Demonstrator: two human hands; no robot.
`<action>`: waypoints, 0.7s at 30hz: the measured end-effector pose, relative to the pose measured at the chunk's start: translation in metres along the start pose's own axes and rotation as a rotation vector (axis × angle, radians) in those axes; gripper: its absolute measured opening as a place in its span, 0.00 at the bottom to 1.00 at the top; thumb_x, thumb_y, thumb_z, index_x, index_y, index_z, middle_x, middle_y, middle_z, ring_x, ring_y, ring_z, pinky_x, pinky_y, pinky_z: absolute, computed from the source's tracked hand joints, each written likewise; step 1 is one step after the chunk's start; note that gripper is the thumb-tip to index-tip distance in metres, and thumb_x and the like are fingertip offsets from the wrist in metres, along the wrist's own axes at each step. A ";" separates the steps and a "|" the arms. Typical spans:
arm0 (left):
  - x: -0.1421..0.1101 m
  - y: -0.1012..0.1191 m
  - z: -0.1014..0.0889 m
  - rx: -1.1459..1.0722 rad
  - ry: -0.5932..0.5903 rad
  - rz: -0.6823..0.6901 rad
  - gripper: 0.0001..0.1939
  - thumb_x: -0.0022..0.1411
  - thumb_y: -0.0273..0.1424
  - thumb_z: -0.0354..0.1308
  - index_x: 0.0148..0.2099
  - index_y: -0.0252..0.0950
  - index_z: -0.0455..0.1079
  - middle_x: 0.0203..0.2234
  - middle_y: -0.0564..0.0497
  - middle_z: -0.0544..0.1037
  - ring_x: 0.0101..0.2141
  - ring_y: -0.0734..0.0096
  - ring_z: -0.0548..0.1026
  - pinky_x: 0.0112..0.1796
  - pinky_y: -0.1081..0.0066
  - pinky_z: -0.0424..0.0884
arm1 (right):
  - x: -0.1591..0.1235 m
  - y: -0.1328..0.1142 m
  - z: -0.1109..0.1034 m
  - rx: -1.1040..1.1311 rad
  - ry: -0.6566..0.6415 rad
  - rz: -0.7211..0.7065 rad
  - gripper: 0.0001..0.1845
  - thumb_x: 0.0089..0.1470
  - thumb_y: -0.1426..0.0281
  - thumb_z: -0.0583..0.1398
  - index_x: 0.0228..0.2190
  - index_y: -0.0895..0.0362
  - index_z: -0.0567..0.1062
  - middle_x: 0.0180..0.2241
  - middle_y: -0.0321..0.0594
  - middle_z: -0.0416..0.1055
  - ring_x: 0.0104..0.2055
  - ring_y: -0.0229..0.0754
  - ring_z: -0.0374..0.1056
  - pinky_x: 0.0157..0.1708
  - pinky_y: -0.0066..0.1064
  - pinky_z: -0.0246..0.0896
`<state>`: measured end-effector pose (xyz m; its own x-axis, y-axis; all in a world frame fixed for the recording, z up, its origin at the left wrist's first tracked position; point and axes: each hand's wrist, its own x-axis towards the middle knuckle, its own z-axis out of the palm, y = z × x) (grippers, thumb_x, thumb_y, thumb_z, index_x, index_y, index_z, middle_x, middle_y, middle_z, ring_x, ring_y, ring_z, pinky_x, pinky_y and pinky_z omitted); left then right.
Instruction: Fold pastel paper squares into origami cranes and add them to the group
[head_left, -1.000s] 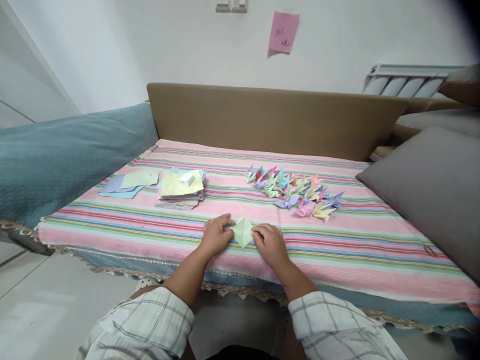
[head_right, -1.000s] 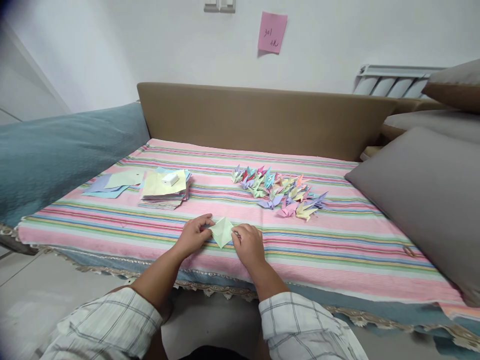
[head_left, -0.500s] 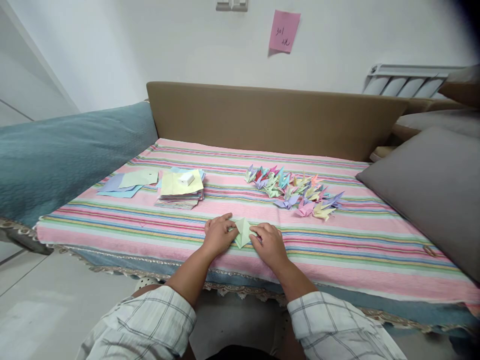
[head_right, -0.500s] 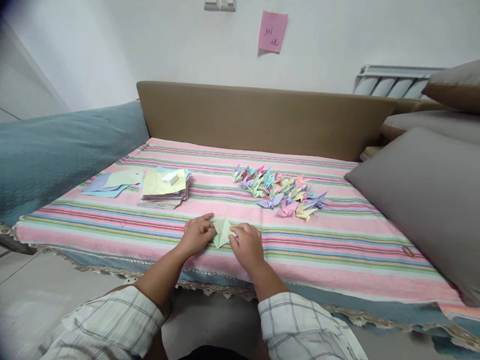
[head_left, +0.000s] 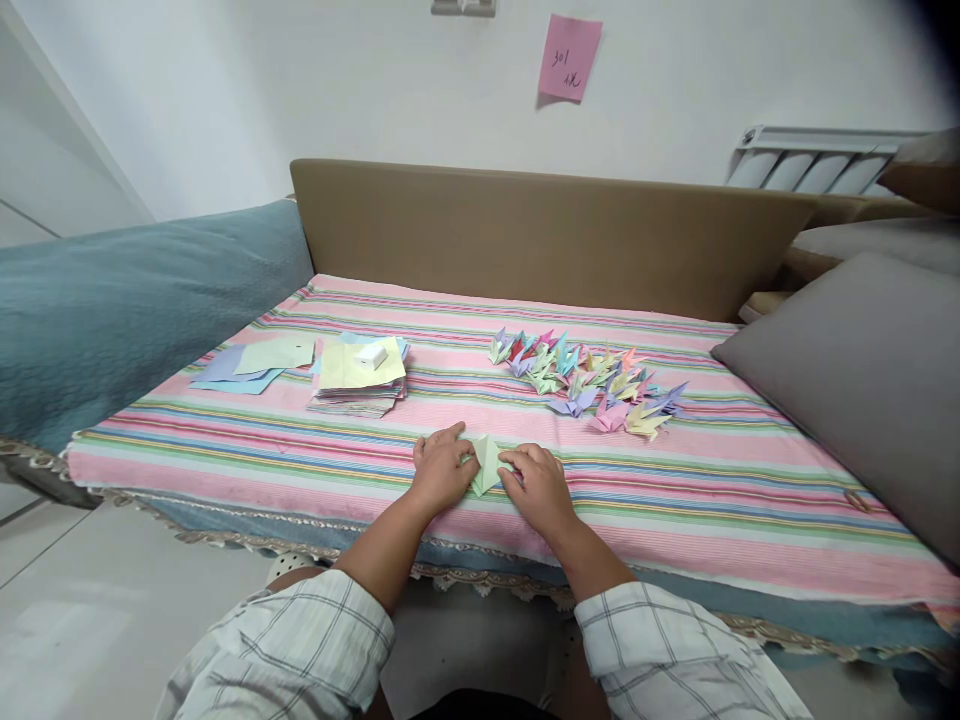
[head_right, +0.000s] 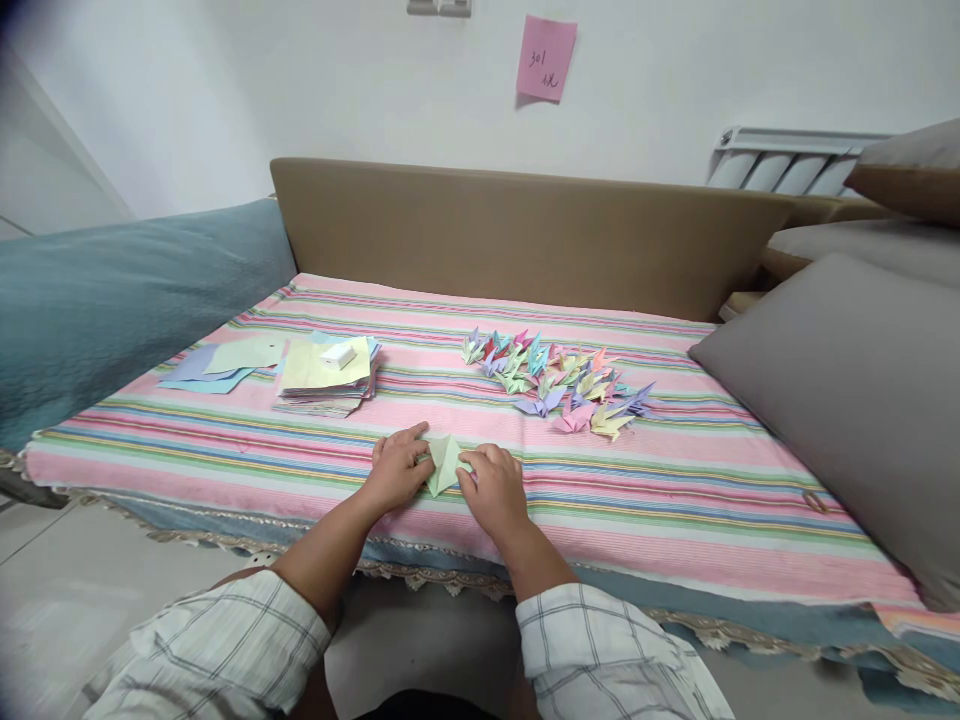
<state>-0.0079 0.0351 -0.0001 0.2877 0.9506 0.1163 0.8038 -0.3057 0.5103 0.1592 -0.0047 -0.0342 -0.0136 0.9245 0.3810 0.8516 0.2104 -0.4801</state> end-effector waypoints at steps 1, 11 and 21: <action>0.000 0.000 0.000 0.011 -0.001 -0.003 0.09 0.54 0.31 0.52 0.33 0.43 0.74 0.57 0.53 0.64 0.56 0.57 0.60 0.55 0.47 0.43 | 0.000 0.000 0.000 -0.002 -0.001 -0.001 0.12 0.52 0.66 0.57 0.39 0.52 0.75 0.38 0.40 0.69 0.42 0.44 0.62 0.43 0.36 0.52; -0.001 0.001 0.000 -0.044 -0.053 -0.001 0.12 0.52 0.33 0.55 0.39 0.50 0.73 0.59 0.56 0.61 0.58 0.60 0.57 0.56 0.48 0.39 | 0.001 0.002 -0.002 0.013 -0.043 -0.005 0.13 0.53 0.66 0.56 0.40 0.52 0.74 0.39 0.41 0.69 0.43 0.45 0.62 0.44 0.37 0.52; -0.002 0.002 0.005 0.072 -0.019 0.015 0.12 0.51 0.34 0.55 0.39 0.45 0.72 0.58 0.52 0.62 0.57 0.56 0.58 0.56 0.46 0.43 | 0.002 0.003 -0.004 0.045 -0.045 -0.010 0.13 0.52 0.66 0.57 0.41 0.52 0.74 0.39 0.40 0.69 0.43 0.45 0.63 0.44 0.36 0.53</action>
<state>-0.0038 0.0326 -0.0032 0.3094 0.9450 0.1066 0.8346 -0.3235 0.4459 0.1638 -0.0036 -0.0316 -0.0469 0.9354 0.3506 0.8269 0.2332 -0.5117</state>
